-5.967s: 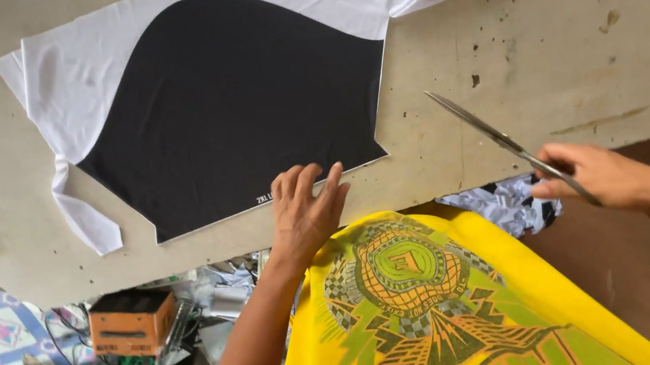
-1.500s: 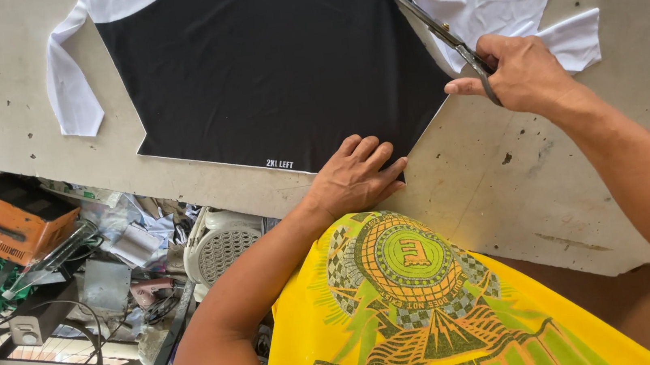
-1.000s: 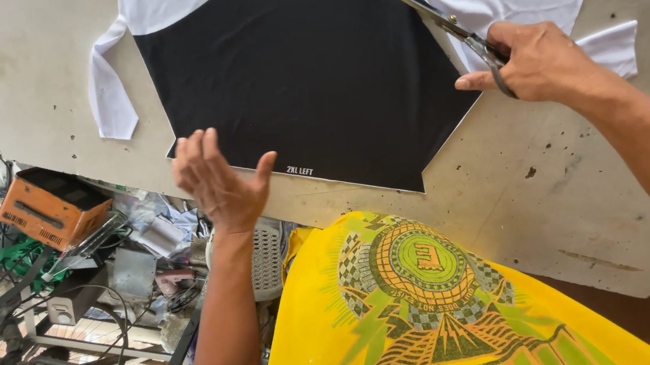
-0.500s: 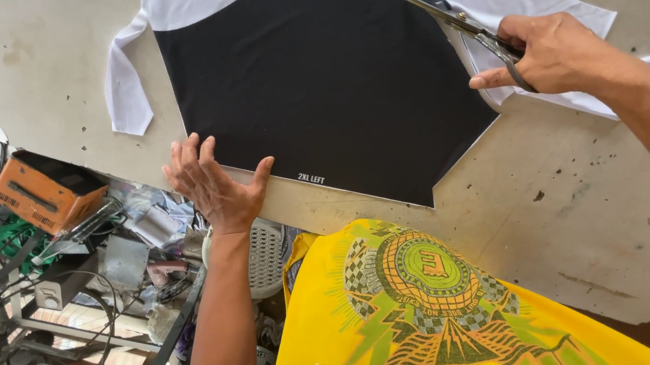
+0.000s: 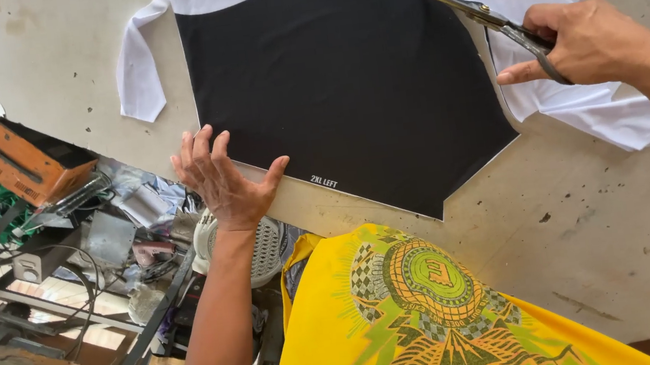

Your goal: The person is preparing fabric by smoothing it on a table, aligning it with a pattern, cutting it with scissors and an electric cutter, and tying fabric strips.

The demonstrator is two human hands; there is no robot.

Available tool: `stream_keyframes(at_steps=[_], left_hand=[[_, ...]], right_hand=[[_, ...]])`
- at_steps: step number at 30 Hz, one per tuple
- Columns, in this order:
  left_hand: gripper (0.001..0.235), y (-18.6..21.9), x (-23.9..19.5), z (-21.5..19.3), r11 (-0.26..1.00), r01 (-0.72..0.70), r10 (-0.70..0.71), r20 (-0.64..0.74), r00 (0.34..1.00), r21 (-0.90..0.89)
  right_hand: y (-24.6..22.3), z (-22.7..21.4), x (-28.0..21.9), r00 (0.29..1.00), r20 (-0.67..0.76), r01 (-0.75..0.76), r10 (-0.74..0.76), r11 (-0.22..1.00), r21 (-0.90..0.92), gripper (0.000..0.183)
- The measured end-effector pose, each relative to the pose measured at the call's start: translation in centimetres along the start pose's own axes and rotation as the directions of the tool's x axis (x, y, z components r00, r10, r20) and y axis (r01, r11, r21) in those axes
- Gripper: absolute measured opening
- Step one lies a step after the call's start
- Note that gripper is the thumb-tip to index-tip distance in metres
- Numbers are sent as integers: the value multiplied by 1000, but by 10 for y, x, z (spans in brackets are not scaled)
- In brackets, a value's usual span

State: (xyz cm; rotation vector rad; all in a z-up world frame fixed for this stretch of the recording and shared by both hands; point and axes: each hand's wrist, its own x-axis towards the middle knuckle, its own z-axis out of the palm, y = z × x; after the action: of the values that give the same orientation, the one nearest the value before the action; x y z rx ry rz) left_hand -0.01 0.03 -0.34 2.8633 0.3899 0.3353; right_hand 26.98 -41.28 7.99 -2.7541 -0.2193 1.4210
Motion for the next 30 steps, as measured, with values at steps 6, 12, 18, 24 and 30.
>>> stream_keyframes(at_steps=[6,12,18,24,30], left_hand=[[77,0,1,-4,999,-3,3,-8,1000,-35],[78,-3,7,-4,999,9,-10,-11,1000,-48],[77,-5,6,-5,998,13,-13,-15,1000,-55],[76,-3,10,-7,998,-4,1,-37,999,-62],[78,-8,5,-4,998,12,-13,-21,1000,-59]], right_hand=[[20,5,31,994,-33,99,-103,989,-111,72],[0,-23,36,999,18,53,-50,976,-209,73],[-2,-23,58,995,21,100,-97,973,-210,73],[33,-22,90,947,-105,233,-303,876,-422,70],[10,-34,100,951,-34,243,-308,811,-533,73]])
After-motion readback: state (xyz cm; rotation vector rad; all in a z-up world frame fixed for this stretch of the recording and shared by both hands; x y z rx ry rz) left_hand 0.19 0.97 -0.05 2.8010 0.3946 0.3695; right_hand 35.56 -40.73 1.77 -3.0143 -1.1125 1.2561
